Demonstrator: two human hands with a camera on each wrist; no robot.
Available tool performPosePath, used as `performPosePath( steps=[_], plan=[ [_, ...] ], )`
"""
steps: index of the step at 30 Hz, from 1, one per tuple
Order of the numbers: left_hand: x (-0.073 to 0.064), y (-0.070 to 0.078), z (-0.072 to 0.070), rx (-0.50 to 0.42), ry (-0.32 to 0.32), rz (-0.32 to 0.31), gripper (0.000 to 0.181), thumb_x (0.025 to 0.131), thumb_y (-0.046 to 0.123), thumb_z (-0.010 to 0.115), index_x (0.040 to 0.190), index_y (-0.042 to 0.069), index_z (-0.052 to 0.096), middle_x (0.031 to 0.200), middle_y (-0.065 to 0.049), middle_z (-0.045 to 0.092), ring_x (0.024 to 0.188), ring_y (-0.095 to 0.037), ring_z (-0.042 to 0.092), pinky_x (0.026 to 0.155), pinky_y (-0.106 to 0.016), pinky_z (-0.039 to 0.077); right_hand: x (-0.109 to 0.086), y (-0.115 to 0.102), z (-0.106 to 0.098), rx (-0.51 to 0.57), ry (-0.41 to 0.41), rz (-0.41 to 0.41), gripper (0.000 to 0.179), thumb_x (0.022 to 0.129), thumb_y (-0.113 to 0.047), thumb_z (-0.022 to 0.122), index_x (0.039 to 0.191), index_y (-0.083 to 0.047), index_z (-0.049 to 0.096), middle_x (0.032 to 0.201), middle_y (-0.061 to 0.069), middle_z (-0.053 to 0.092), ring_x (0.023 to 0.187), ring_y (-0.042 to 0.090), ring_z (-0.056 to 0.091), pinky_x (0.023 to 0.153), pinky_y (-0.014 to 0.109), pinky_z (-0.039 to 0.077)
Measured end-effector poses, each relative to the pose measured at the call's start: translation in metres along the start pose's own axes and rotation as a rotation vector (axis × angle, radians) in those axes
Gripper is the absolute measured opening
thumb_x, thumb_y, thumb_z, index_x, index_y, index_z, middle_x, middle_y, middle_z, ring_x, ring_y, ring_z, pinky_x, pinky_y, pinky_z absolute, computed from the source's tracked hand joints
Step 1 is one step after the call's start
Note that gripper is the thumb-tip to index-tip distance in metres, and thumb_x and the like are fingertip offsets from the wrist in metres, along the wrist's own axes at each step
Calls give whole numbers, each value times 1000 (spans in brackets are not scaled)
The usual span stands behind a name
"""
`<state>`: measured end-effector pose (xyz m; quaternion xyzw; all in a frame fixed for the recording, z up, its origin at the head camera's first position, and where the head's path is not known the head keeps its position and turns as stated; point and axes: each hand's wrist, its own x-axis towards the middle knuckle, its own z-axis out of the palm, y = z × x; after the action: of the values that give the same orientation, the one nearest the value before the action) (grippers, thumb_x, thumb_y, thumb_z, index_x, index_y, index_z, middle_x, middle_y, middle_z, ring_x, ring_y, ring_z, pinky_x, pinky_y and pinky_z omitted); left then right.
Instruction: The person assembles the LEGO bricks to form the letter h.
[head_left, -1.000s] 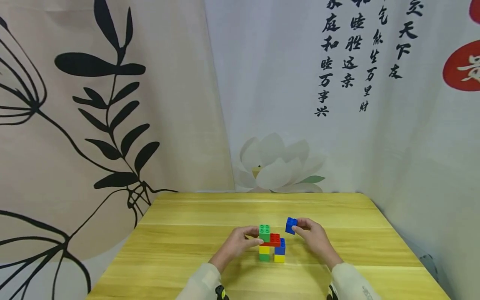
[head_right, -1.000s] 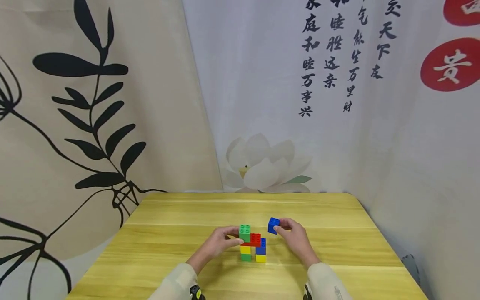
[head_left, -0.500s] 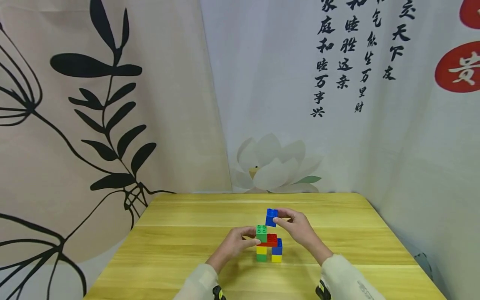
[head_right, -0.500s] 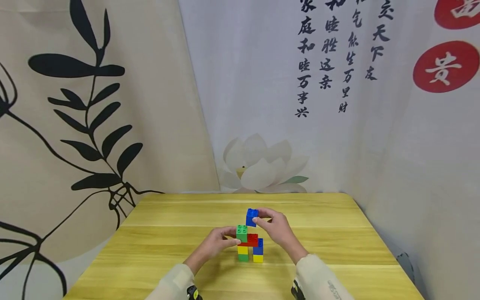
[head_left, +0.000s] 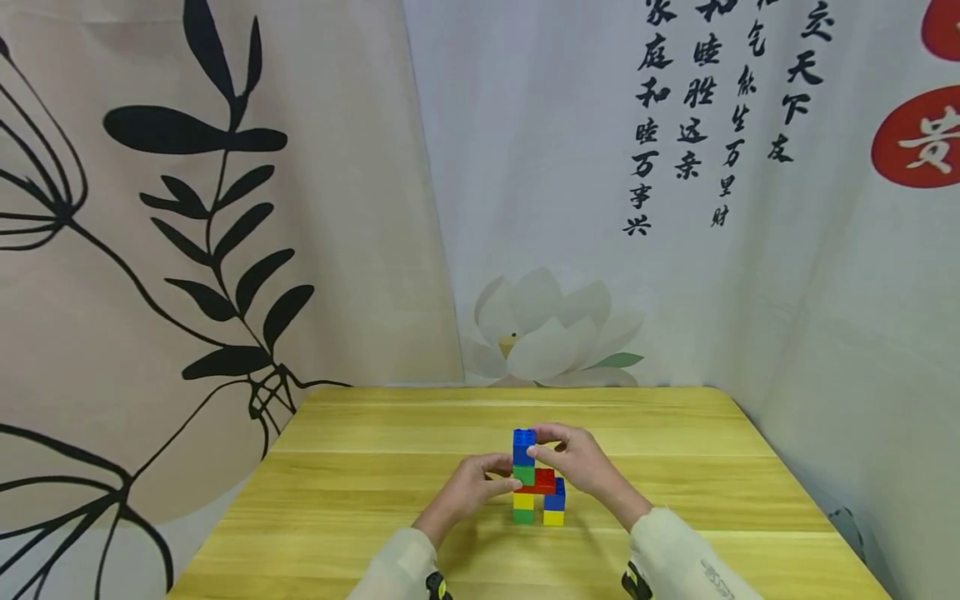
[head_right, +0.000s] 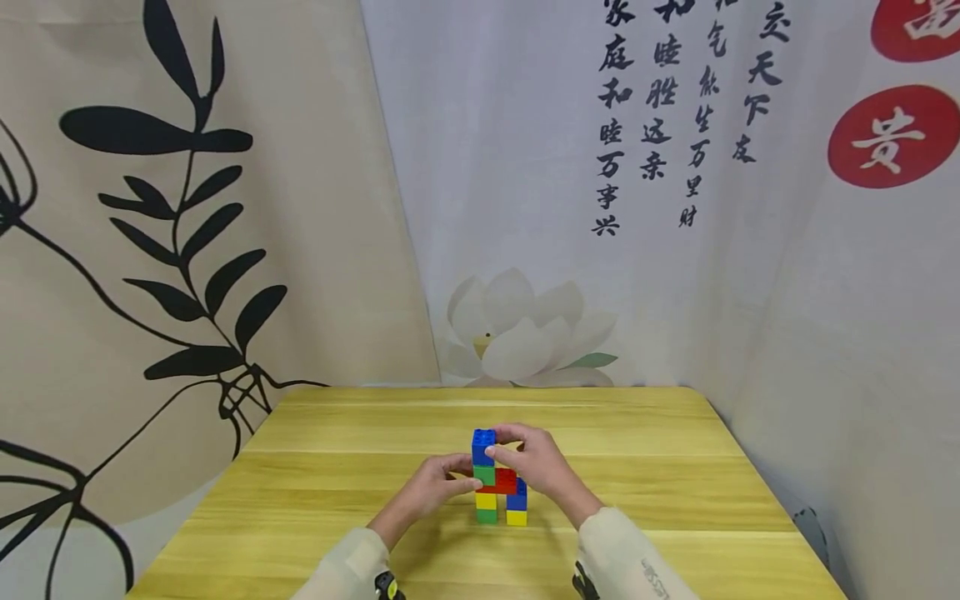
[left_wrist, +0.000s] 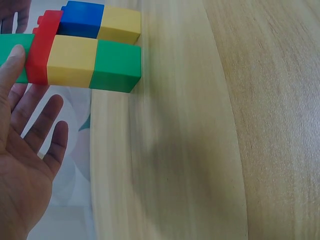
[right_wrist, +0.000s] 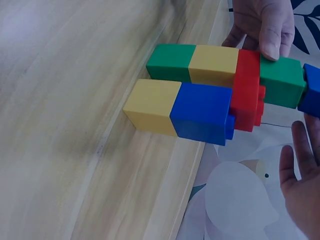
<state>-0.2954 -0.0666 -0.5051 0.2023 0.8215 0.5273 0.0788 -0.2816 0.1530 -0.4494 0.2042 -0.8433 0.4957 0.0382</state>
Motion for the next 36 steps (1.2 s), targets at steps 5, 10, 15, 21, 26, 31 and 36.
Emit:
performPosePath(
  steps=[5,10,15,21,26,31,36],
  plan=[
    [-1,1,1,-10,2,9,25,93,32,71,114,20,73,105,8,70,101,-16,59,87,-40,48,1,0,0,-46,-5,-5,36,93,-30,71,122,-9,69,114,4,70,104,25,62,89,41,48],
    [-3,0,1,-18,11,8,25,93,31,71,115,20,73,105,7,70,101,-16,59,88,-42,47,0,0,0,-82,-7,-6,36,90,-32,75,120,-11,71,112,0,70,105,22,62,91,45,47],
    [-5,0,2,-7,22,4,26,93,32,71,117,22,72,106,9,70,102,-16,59,89,-43,47,-1,3,3,-61,-2,-9,38,90,-33,75,121,-12,70,112,0,70,104,21,62,91,44,48],
    [-5,0,3,-4,31,9,28,94,33,70,119,22,72,107,10,70,103,-16,59,90,-43,48,-4,8,7,-29,27,20,38,91,-33,74,124,-13,69,111,-2,70,102,19,62,91,42,47],
    [-4,1,4,-2,32,11,28,93,33,70,119,21,71,108,10,70,104,-16,60,90,-43,48,-7,7,7,-2,39,34,40,92,-32,73,126,-11,67,112,-1,69,102,19,62,89,40,48],
    [-4,1,2,1,38,-1,28,93,33,71,119,22,71,109,10,70,104,-17,60,90,-44,48,-8,6,7,37,14,49,44,93,-35,71,128,-9,66,114,3,69,100,22,63,86,37,51],
    [-4,2,2,0,36,-6,28,91,33,73,117,21,72,108,8,70,103,-18,59,91,-45,48,-13,16,3,34,12,88,40,94,-29,71,128,-9,66,119,9,68,102,26,64,85,36,53]
  ],
)
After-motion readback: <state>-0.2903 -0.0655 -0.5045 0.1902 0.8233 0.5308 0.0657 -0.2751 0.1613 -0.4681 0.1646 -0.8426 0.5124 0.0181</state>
